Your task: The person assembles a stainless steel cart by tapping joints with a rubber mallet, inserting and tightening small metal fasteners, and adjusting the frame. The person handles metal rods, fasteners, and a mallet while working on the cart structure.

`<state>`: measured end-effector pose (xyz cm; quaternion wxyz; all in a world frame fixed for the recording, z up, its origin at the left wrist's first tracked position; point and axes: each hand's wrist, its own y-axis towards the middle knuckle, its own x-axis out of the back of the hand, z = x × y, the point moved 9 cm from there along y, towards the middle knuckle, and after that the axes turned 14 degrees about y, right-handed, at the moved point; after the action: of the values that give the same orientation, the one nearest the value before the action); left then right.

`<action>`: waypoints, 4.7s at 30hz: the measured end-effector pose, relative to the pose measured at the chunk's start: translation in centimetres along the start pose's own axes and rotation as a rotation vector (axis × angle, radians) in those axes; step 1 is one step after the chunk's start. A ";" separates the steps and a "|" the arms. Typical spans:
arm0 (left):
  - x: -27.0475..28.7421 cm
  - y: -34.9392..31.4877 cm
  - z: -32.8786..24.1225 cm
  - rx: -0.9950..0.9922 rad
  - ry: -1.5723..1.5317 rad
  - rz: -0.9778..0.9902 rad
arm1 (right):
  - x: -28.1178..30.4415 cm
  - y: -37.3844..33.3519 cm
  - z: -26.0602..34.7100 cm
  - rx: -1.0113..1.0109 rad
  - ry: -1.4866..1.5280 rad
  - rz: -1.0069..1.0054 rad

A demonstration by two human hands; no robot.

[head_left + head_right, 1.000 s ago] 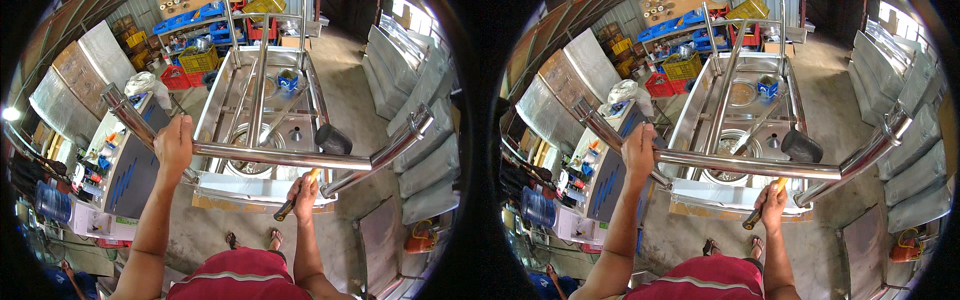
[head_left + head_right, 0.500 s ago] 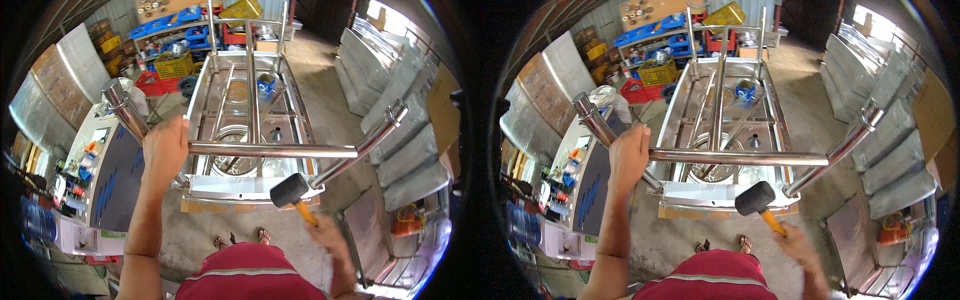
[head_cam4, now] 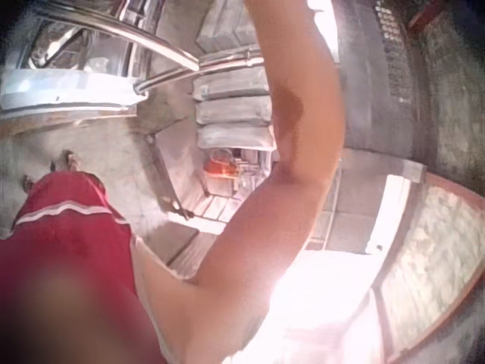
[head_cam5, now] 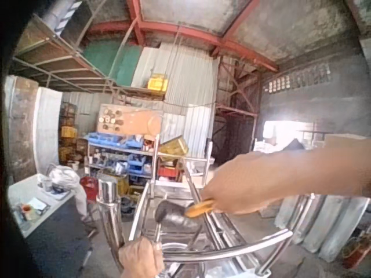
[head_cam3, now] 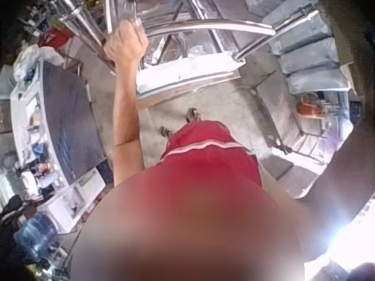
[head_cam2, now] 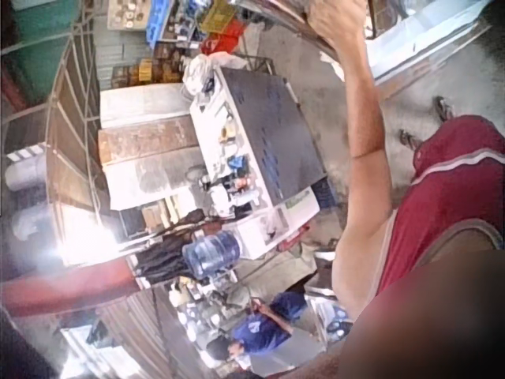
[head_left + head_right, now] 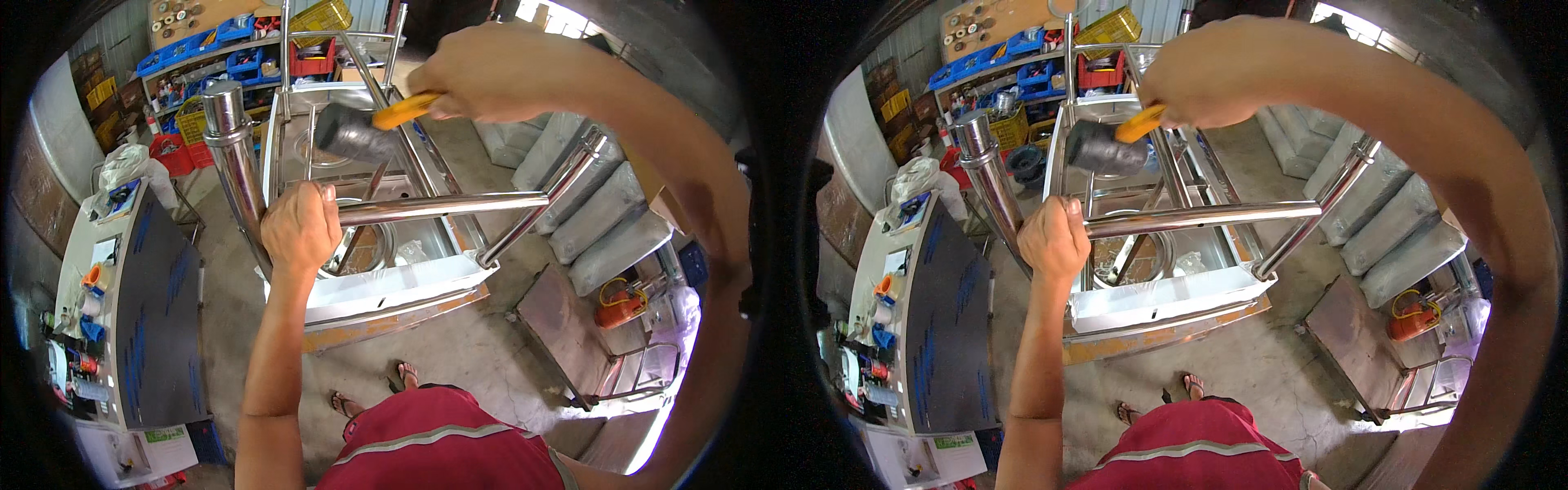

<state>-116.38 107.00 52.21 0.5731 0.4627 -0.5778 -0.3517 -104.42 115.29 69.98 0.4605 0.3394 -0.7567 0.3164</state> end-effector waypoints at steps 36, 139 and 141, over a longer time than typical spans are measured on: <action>-0.4 0.2 -0.5 -0.027 0.151 -0.017 | -3.2 -3.2 0.6 -0.096 -0.015 -0.096; -75.0 0.9 -8.0 1.153 0.019 0.735 | -56.6 55.3 -38.4 0.684 2.206 0.888; -79.7 -0.3 -6.9 1.283 -0.241 0.789 | -58.3 57.9 -43.3 0.512 2.259 0.764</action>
<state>-116.32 182.51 25.71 0.2083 0.4227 -0.8499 0.2358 -110.05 195.50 23.46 0.6565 -0.2903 0.1024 0.6886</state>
